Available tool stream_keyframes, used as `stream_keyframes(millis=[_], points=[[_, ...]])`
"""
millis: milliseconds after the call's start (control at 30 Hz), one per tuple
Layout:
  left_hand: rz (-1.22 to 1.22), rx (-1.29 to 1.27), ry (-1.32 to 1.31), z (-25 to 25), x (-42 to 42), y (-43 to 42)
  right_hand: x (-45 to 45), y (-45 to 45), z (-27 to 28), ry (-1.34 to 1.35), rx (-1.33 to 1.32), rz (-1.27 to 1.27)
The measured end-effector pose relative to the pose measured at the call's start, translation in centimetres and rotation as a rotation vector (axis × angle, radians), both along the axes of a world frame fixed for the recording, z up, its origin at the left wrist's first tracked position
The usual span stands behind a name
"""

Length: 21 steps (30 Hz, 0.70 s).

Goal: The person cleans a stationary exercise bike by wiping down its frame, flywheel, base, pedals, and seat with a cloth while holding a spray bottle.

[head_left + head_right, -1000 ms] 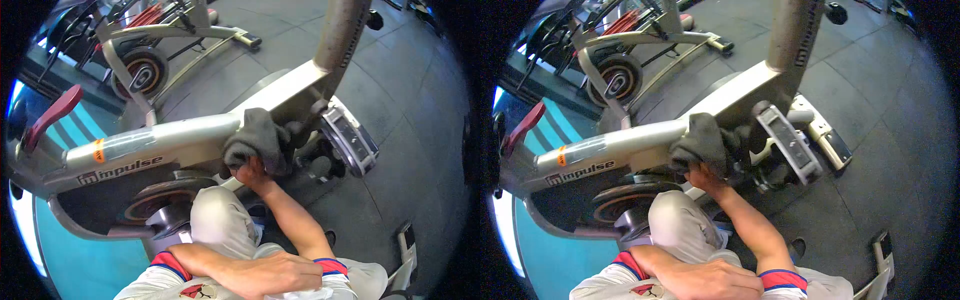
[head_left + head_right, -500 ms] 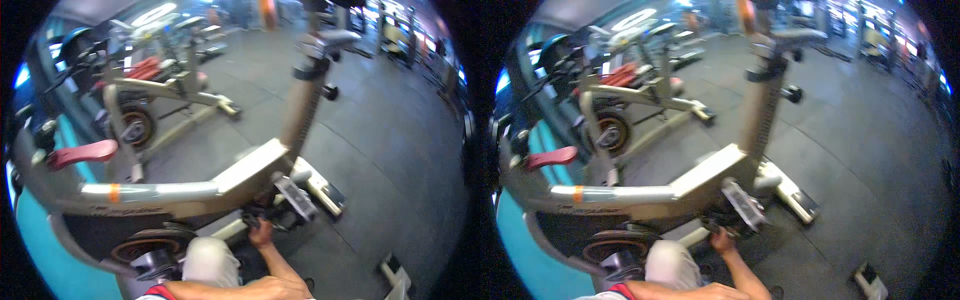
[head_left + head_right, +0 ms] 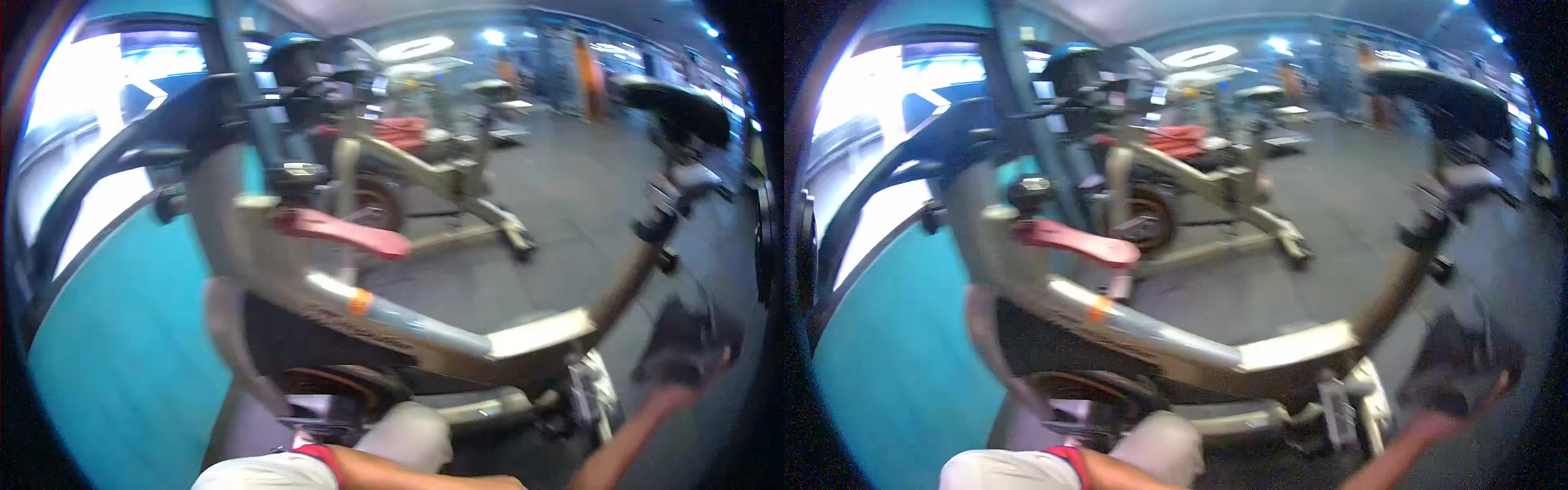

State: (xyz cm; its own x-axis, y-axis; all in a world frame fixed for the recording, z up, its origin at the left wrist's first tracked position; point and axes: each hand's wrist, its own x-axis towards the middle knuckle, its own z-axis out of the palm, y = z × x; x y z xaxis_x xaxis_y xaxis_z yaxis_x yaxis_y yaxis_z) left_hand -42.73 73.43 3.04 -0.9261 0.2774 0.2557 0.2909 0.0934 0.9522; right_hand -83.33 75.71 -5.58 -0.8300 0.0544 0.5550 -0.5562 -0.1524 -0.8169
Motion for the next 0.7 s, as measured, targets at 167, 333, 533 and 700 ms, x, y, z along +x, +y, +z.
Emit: stream_keyframes(millis=[167,333,533,700], points=[[0.009,0.03,-0.107,1.4,-0.3,-0.9,0.1,3.9,17.4,0.361,-0.237,-0.073],[-0.07,-0.001,-0.125,2.8,-1.9,-1.2,8.4,-4.9,31.8,1.088,0.276,-0.207],[-0.088,0.076,-0.207,14.5,-3.7,-2.8,1.4,-7.4,41.5,0.731,1.135,-0.055],[-0.182,-0.057,-0.32,22.0,-4.1,-4.8,0.9,-7.7,40.5,0.283,0.976,-0.202]])
